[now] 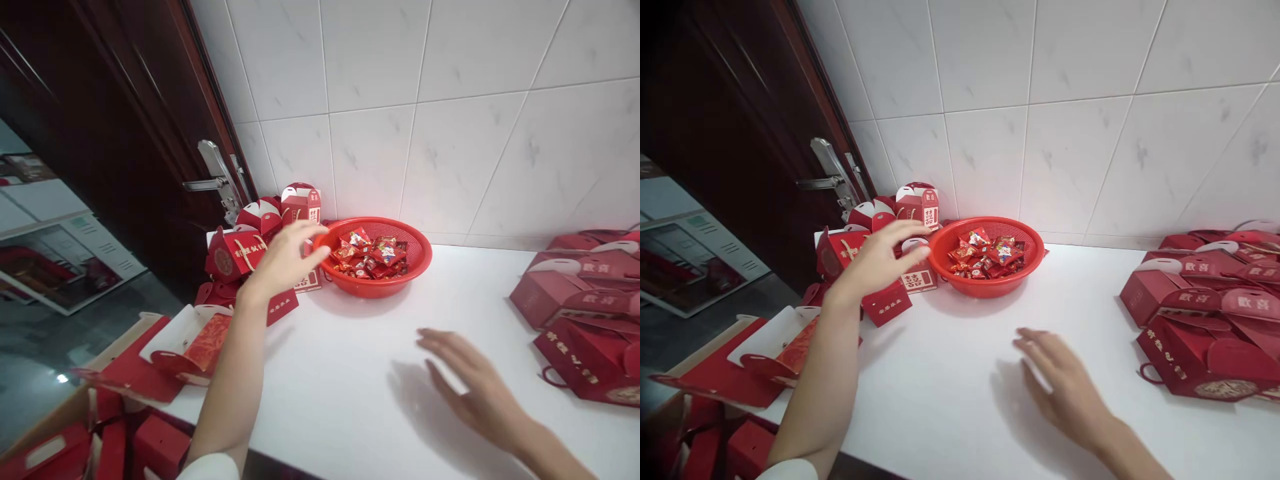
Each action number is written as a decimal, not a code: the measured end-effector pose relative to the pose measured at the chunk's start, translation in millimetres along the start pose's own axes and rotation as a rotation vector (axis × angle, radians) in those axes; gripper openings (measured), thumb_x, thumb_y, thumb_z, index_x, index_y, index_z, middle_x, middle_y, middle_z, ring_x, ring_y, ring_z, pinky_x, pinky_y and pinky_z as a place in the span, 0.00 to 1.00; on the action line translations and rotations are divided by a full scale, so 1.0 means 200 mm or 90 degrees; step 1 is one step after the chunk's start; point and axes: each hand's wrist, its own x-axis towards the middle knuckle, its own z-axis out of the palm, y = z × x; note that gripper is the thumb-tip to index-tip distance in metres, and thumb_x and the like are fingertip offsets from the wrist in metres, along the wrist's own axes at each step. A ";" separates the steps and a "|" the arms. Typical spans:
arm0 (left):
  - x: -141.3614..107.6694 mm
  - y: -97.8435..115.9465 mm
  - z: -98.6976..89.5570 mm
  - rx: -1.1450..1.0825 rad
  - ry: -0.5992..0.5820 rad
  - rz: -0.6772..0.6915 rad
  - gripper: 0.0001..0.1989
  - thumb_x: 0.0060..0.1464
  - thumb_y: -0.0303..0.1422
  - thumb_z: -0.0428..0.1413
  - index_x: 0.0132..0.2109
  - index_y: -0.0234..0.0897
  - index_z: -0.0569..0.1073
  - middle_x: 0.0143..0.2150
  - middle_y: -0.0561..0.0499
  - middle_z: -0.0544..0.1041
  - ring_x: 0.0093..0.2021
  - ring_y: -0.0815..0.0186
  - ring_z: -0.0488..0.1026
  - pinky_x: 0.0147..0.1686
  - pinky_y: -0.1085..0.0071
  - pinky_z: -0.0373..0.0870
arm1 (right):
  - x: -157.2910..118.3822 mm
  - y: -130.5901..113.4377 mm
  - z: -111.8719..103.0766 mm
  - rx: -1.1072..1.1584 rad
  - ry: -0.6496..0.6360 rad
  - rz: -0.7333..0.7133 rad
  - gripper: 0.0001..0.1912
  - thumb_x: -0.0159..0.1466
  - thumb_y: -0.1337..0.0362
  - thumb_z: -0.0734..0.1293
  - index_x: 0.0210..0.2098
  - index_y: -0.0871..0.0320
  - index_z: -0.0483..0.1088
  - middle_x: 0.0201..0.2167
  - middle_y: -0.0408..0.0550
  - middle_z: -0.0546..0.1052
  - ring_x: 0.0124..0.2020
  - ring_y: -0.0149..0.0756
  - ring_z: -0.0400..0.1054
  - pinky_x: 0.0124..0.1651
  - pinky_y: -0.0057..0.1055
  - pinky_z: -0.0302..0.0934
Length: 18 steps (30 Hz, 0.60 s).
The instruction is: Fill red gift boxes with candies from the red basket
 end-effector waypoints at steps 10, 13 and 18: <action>-0.23 -0.16 -0.29 0.136 0.227 -0.307 0.21 0.56 0.43 0.54 0.53 0.44 0.78 0.55 0.48 0.79 0.48 0.56 0.76 0.53 0.63 0.71 | -0.09 -0.28 0.28 0.202 -0.143 -0.118 0.13 0.67 0.74 0.59 0.47 0.59 0.71 0.47 0.58 0.80 0.45 0.44 0.77 0.46 0.37 0.75; -0.38 -0.10 -0.36 0.208 0.169 -0.416 0.21 0.54 0.45 0.54 0.50 0.45 0.80 0.49 0.50 0.81 0.35 0.59 0.74 0.46 0.61 0.72 | -0.11 -0.27 0.30 0.214 -0.110 -0.111 0.13 0.67 0.74 0.59 0.45 0.60 0.71 0.46 0.60 0.79 0.44 0.44 0.77 0.43 0.37 0.76; -0.59 -0.10 -0.41 0.263 0.144 -0.477 0.15 0.51 0.45 0.54 0.39 0.45 0.81 0.38 0.52 0.83 0.31 0.57 0.74 0.41 0.62 0.72 | -0.13 -0.26 0.29 0.239 -0.178 -0.116 0.14 0.64 0.77 0.60 0.46 0.60 0.70 0.48 0.60 0.79 0.45 0.45 0.76 0.44 0.39 0.76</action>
